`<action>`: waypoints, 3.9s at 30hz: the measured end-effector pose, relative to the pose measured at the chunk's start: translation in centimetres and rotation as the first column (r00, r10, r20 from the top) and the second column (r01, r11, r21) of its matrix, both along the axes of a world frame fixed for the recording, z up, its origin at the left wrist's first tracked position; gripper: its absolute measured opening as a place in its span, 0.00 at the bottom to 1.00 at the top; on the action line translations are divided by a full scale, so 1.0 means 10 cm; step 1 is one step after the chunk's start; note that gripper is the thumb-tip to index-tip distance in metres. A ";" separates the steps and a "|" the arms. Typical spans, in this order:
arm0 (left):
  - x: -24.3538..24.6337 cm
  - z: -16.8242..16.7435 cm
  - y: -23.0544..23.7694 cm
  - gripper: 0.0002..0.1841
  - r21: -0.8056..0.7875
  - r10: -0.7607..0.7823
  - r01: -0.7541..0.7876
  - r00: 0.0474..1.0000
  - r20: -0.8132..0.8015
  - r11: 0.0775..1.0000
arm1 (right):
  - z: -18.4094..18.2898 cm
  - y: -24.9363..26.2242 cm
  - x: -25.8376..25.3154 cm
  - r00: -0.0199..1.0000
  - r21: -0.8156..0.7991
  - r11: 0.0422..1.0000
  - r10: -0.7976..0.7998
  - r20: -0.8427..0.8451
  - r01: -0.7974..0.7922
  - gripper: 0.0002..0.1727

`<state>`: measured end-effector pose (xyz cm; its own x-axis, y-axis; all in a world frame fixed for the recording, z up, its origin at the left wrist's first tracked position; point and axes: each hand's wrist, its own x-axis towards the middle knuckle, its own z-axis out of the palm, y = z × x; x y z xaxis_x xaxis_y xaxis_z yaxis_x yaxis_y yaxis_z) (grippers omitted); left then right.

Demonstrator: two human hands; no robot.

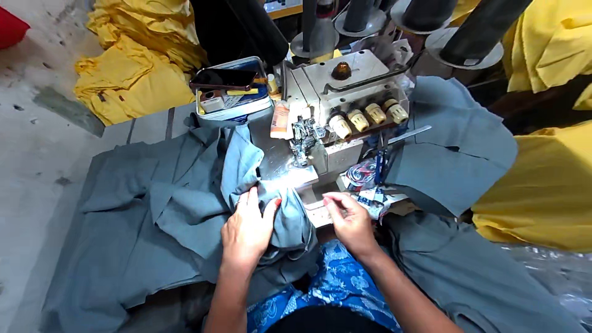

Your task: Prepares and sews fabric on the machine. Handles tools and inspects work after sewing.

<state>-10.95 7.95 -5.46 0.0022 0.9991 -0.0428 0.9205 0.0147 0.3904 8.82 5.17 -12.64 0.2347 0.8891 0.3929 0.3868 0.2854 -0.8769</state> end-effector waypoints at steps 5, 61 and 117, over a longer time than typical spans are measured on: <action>0.00 -0.23 0.11 0.22 0.519 -0.248 0.160 0.963 0.104 0.840 | -0.04 0.23 0.59 0.900 0.146 0.898 -0.428 0.081 0.414 0.14; 0.11 -0.34 -0.07 0.11 0.699 -0.571 0.274 0.788 0.230 0.661 | 0.39 0.32 0.00 0.650 0.208 0.963 -0.047 0.759 -0.173 0.17; 0.47 -0.45 0.35 0.23 0.700 -0.305 0.184 0.951 0.050 0.690 | 0.54 0.60 1.65 0.929 -0.208 0.913 -0.367 -0.047 0.351 0.25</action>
<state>-6.22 11.48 -10.00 0.1969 0.7172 0.6685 0.7816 -0.5264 0.3345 25.37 11.17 -7.28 0.5767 0.7950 0.1883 0.3551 -0.0364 -0.9341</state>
